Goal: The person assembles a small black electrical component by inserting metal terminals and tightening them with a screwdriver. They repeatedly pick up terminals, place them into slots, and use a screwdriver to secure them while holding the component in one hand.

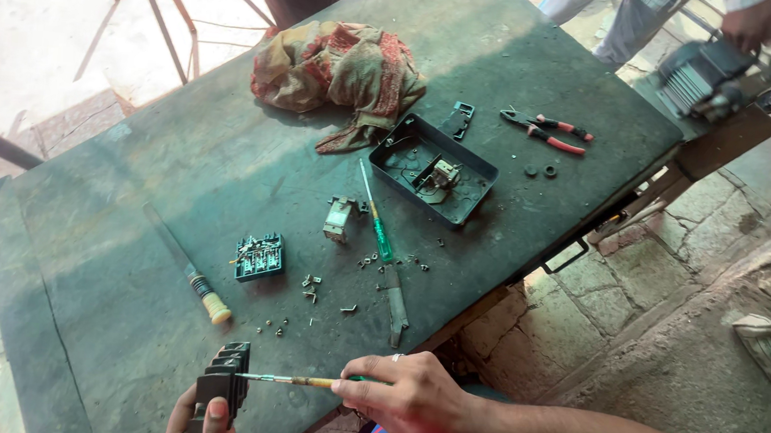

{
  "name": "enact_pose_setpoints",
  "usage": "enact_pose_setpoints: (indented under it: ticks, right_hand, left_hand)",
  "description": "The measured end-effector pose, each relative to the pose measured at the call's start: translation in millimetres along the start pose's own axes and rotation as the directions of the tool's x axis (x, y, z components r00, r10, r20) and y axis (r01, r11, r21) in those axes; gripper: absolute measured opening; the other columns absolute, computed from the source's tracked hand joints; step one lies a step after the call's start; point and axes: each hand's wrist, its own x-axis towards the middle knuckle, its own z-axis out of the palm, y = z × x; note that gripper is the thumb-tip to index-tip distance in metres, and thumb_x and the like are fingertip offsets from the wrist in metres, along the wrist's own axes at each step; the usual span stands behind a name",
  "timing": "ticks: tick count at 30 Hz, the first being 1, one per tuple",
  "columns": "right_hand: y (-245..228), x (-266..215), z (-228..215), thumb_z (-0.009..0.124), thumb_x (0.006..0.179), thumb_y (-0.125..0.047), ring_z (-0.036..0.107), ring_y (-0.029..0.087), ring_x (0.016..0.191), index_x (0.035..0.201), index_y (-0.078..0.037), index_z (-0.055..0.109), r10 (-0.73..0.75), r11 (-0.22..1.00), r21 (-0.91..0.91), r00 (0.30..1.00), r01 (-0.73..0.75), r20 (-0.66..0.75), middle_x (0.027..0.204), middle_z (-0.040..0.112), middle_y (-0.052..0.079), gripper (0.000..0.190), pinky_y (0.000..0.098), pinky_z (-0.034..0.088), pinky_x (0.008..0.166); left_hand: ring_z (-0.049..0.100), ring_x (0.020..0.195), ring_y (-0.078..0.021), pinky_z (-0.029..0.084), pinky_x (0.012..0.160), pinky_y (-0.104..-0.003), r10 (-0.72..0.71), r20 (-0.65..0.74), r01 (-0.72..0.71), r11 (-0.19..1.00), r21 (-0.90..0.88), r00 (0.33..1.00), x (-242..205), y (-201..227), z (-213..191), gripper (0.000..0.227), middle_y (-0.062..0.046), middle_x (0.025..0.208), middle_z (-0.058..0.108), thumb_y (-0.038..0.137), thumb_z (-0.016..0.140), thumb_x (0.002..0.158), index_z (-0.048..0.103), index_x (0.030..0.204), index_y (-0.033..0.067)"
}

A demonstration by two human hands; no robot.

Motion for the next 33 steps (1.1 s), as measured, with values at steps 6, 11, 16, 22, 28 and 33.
enact_pose_setpoints:
  ticks: [6, 11, 16, 22, 28, 33]
  right_hand:
    - [-2, -5, 7, 0.074, 0.092, 0.000, 0.078, 0.023, 0.095, 0.116, -0.004, 0.073, 0.243, 0.888, 0.389, 0.968, -0.246, 0.058, 0.111, 0.077, 0.011, 0.025, 0.0301, 0.062, 0.081]
    - [7, -1, 13, 0.079, 0.093, -0.008, 0.072, 0.011, 0.099, 0.121, -0.007, 0.078, 0.428, 0.662, 0.563, 0.866, -0.495, 0.258, 0.107, 0.080, 0.007, 0.028, 0.0288, 0.055, 0.091]
    - [11, 1, 13, 0.079, 0.094, -0.013, 0.067, 0.008, 0.099, 0.122, -0.009, 0.076, 0.394, 0.666, 0.550, 0.864, -0.504, 0.315, 0.108, 0.079, 0.005, 0.028, 0.0285, 0.051, 0.088]
    - [39, -13, -4, 0.076, 0.091, -0.012, 0.074, 0.017, 0.098, 0.110, -0.007, 0.076, 0.377, 0.877, 0.354, 0.922, -0.325, -0.089, 0.106, 0.078, 0.008, 0.019, 0.0325, 0.059, 0.088]
    - [106, -43, -31, 0.074, 0.084, -0.003, 0.072, 0.027, 0.100, 0.102, -0.005, 0.077, 0.335, 0.870, -0.190, 0.827, -0.456, -0.450, 0.106, 0.075, 0.013, 0.019, 0.0381, 0.058, 0.088]
    - [140, -62, -34, 0.074, 0.083, -0.004, 0.069, 0.027, 0.093, 0.098, -0.005, 0.077, 0.368, 0.798, -0.287, 0.806, -0.529, -0.464, 0.103, 0.075, 0.010, 0.015, 0.0384, 0.057, 0.079]
  left_hand:
    - [0.068, 0.112, -0.0372, 0.055, 0.100, -0.056, -0.090, -0.044, 0.097, 0.971, 0.217, 0.995, 17, -34, -51, 0.058, -0.036, 0.127, 0.065, 0.031, 0.077, 0.094, 0.057, 0.130, -0.0116]
    - [0.067, 0.113, -0.0368, 0.055, 0.100, -0.056, -0.089, -0.054, 0.098, 0.977, 0.189, 0.995, 42, -44, -59, 0.056, -0.034, 0.128, 0.065, 0.031, 0.075, 0.096, 0.057, 0.130, -0.0095]
    - [0.066, 0.115, -0.0364, 0.054, 0.101, -0.057, -0.109, -0.068, 0.119, 0.979, 0.168, 0.992, 46, -45, -55, 0.054, -0.032, 0.129, 0.065, 0.032, 0.073, 0.097, 0.057, 0.130, -0.0074]
    - [0.064, 0.118, -0.0359, 0.053, 0.101, -0.057, -0.117, -0.069, 0.126, 0.982, 0.144, 0.991, 47, -52, -45, 0.051, -0.029, 0.130, 0.064, 0.032, 0.070, 0.098, 0.057, 0.131, -0.0048]
    - [0.063, 0.120, -0.0354, 0.053, 0.102, -0.058, -0.140, -0.073, 0.149, 0.981, 0.124, 0.987, 47, -63, -39, 0.048, -0.027, 0.132, 0.064, 0.032, 0.068, 0.100, 0.057, 0.131, -0.0023]
    - [0.062, 0.122, -0.0350, 0.052, 0.102, -0.058, -0.156, -0.067, 0.163, 0.980, 0.116, 0.985, 47, -64, -35, 0.046, -0.025, 0.133, 0.064, 0.033, 0.066, 0.101, 0.057, 0.131, -0.0002]
